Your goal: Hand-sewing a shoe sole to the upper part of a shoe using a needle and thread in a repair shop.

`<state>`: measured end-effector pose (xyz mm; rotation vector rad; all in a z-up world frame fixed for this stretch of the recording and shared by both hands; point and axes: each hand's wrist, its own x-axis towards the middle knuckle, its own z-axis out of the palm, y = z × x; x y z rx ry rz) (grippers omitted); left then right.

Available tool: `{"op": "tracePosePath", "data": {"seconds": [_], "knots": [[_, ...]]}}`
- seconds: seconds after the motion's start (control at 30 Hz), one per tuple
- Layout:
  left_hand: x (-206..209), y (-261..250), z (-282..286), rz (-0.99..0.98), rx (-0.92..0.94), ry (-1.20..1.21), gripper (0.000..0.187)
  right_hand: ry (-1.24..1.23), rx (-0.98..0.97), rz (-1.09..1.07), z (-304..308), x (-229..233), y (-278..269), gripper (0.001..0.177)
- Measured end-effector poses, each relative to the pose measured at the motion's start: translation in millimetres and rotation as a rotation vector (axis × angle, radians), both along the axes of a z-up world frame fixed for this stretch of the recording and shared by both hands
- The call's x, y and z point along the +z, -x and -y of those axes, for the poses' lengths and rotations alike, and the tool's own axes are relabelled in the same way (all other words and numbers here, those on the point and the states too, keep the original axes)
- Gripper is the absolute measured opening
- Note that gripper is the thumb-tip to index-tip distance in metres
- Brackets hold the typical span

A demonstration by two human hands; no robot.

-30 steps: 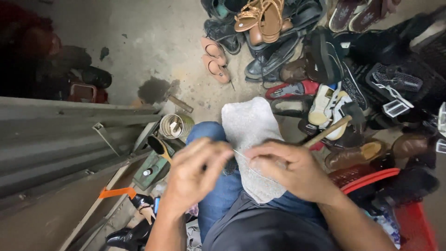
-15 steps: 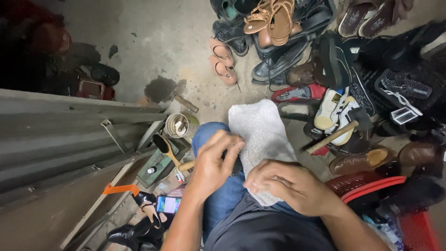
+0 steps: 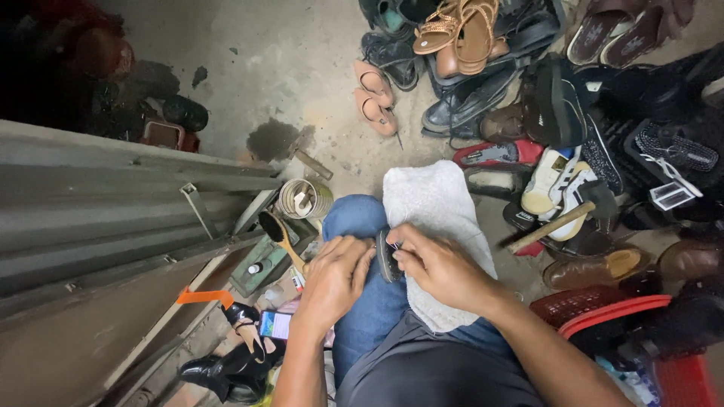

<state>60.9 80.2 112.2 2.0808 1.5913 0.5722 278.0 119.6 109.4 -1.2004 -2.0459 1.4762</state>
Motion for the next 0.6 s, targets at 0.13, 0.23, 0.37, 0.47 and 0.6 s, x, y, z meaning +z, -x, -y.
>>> {"op": "tracePosePath", "data": {"seconds": [0.13, 0.23, 0.37, 0.47, 0.6], "knots": [[5, 0, -5, 0.012, -0.036, 0.022, 0.023, 0.056, 0.042, 0.035, 1, 6, -5, 0.026], [11, 2, -5, 0.035, -0.054, 0.065, 0.023, 0.102, 0.048, 0.004, 2, 7, -7, 0.03], [11, 6, -4, 0.178, -0.059, 0.132, 0.018, 0.186, 0.031, -0.058, 2, 6, -8, 0.037], [-39, 21, 17, 0.157, 0.071, 0.099, 0.024, 0.215, 0.033, -0.083, 4, 3, -4, 0.046], [-20, 63, 31, -0.238, 0.551, 0.475, 0.066, 0.238, 0.03, -0.084, 4, 7, -14, 0.06]]}}
